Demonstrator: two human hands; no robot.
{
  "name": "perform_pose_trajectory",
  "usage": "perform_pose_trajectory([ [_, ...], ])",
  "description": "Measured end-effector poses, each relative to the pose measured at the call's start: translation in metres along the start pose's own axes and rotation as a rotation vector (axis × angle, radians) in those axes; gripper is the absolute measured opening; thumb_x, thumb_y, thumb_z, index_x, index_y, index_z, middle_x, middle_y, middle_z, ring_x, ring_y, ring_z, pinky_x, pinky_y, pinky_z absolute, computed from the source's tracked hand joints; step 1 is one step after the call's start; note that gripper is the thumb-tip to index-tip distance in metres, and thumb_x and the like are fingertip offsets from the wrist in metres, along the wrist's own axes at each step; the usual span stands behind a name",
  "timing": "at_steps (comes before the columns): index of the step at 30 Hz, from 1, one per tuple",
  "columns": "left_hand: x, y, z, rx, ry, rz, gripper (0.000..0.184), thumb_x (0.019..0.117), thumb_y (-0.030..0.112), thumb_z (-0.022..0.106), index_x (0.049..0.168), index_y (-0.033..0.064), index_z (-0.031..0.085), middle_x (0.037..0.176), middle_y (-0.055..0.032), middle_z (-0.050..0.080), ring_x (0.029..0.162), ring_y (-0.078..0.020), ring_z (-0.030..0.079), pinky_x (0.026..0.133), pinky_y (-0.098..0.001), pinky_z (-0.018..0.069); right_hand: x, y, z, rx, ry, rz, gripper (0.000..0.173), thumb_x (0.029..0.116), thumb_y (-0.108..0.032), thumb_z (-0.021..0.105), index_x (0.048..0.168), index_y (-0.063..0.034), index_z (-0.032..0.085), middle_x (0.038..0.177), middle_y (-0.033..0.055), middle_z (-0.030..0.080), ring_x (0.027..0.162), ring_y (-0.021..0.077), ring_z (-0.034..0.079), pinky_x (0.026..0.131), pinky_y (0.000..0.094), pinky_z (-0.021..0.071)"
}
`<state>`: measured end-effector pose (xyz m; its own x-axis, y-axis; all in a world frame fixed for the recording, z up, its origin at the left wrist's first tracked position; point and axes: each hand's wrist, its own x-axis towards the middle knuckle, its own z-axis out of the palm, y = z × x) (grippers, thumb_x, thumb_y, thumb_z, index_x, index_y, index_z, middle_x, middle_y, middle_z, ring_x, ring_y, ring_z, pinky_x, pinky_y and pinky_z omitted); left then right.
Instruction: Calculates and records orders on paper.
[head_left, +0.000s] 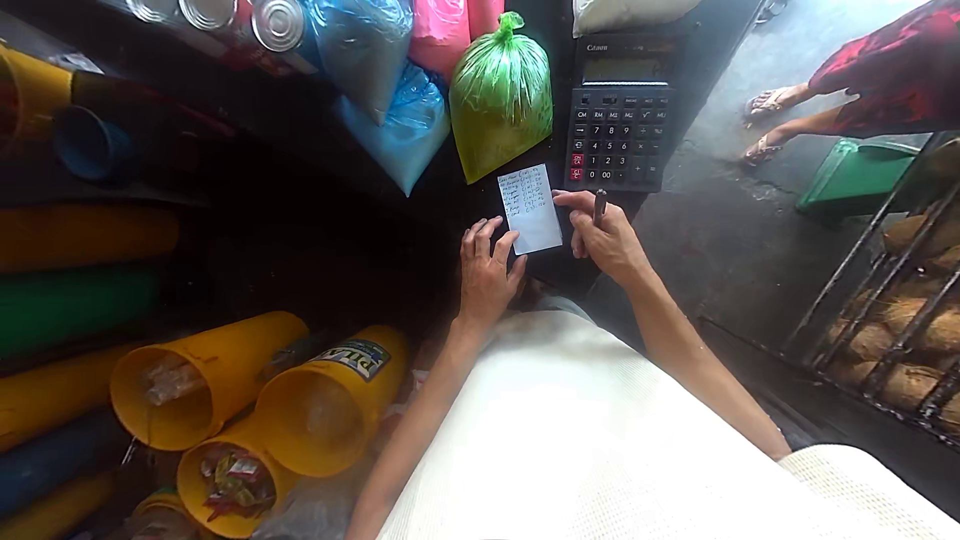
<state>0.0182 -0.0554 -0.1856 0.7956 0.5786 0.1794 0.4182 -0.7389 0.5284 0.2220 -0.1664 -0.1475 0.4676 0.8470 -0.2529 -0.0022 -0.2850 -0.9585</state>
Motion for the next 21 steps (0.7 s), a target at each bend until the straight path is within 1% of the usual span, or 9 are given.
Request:
perform_pose_trajectory([
  [2,0.0,-0.001,0.0,0.005,0.002,0.015,0.037,0.0964,0.031,0.067,0.128,0.0125,0.066,0.146,-0.015,0.053,0.144,-0.0353,0.04,0.122,-0.0527,0.0268,-0.008,0.0,0.004,-0.007,0.053,0.014,0.04,0.1061,-0.008,0.04,0.138,-0.0146,0.064,0.113,0.0023,0.073,0.046,0.0088,0.051,0.043,0.0248,0.0472],
  [3,0.001,-0.002,0.0,0.009,0.003,0.027,0.038,0.0964,0.032,0.067,0.13,0.0125,0.065,0.146,-0.015,0.053,0.144,-0.0352,0.04,0.122,-0.0527,0.0271,-0.012,0.0,0.007,-0.022,0.095,0.019,0.039,0.1069,-0.009,0.041,0.137,-0.0143,0.065,0.088,0.0058,0.07,0.043,0.0114,0.048,0.041,0.0263,0.0455],
  [5,0.001,-0.005,-0.002,0.025,-0.008,0.05,0.041,0.0975,0.035,0.065,0.132,0.0131,0.063,0.147,-0.0145,0.052,0.144,-0.0355,0.04,0.12,-0.0528,0.0286,-0.019,0.001,0.011,-0.086,0.159,0.021,0.036,0.1085,-0.012,0.041,0.136,-0.014,0.065,0.074,0.0063,0.063,0.043,0.011,0.047,0.042,0.0265,0.0456],
  [9,0.001,-0.016,-0.012,0.003,-0.089,0.104,0.05,0.0984,0.04,0.063,0.141,0.013,0.058,0.151,-0.0138,0.05,0.146,-0.0351,0.038,0.12,-0.0533,0.0296,-0.042,-0.001,0.021,-0.053,0.382,-0.064,0.03,0.1075,-0.008,0.043,0.126,-0.0088,0.067,0.108,0.0019,0.076,0.049,0.0036,0.052,0.045,0.0209,0.0453],
  [12,0.002,-0.023,-0.029,-0.258,-0.123,0.112,0.047,0.0997,0.033,0.064,0.141,0.01,0.058,0.149,-0.0113,0.053,0.146,-0.0302,0.04,0.121,-0.0498,0.0316,-0.057,-0.015,0.029,-0.146,0.458,-0.089,0.029,0.106,-0.007,0.046,0.127,-0.0062,0.066,0.088,0.0022,0.072,0.055,0.0062,0.054,0.049,0.0221,0.0462],
  [14,0.01,-0.012,-0.057,-0.53,-0.115,0.088,0.041,0.1026,0.025,0.061,0.139,0.0063,0.059,0.144,-0.0091,0.057,0.137,-0.0206,0.051,0.115,-0.0407,0.0433,-0.062,-0.027,0.039,-0.375,0.335,-0.048,0.03,0.1035,-0.006,0.048,0.128,-0.0062,0.065,0.078,0.006,0.067,0.062,0.0152,0.062,0.059,0.0354,0.0551],
  [16,0.016,0.008,-0.083,-0.736,-0.113,0.13,0.032,0.1025,0.015,0.061,0.132,0.0029,0.064,0.132,-0.0091,0.063,0.115,-0.0151,0.064,0.099,-0.0334,0.0565,-0.064,-0.031,0.06,-0.47,0.188,-0.03,0.028,0.102,-0.008,0.052,0.125,-0.0088,0.067,0.077,0.0077,0.068,0.065,0.0195,0.066,0.063,0.0438,0.0582],
  [18,0.016,0.018,-0.096,-0.851,-0.163,0.165,0.026,0.1001,0.008,0.064,0.125,0.0014,0.068,0.118,-0.0082,0.068,0.1,-0.0126,0.069,0.088,-0.0298,0.0613,-0.066,-0.029,0.083,-0.448,0.11,-0.05,0.023,0.1016,-0.011,0.055,0.12,-0.0083,0.069,0.076,0.0069,0.067,0.065,0.0187,0.065,0.064,0.0431,0.0577],
  [21,0.009,0.011,-0.099,-0.872,-0.157,0.12,0.015,0.098,0.005,0.066,0.11,0.0037,0.075,0.108,-0.0045,0.071,0.093,-0.0103,0.069,0.082,-0.0272,0.0611,-0.066,-0.034,0.104,-0.306,0.045,-0.047,0.02,0.1023,-0.02,0.059,0.113,-0.0072,0.069,0.08,0.0039,0.068,0.071,0.012,0.065,0.069,0.0351,0.0558],
])
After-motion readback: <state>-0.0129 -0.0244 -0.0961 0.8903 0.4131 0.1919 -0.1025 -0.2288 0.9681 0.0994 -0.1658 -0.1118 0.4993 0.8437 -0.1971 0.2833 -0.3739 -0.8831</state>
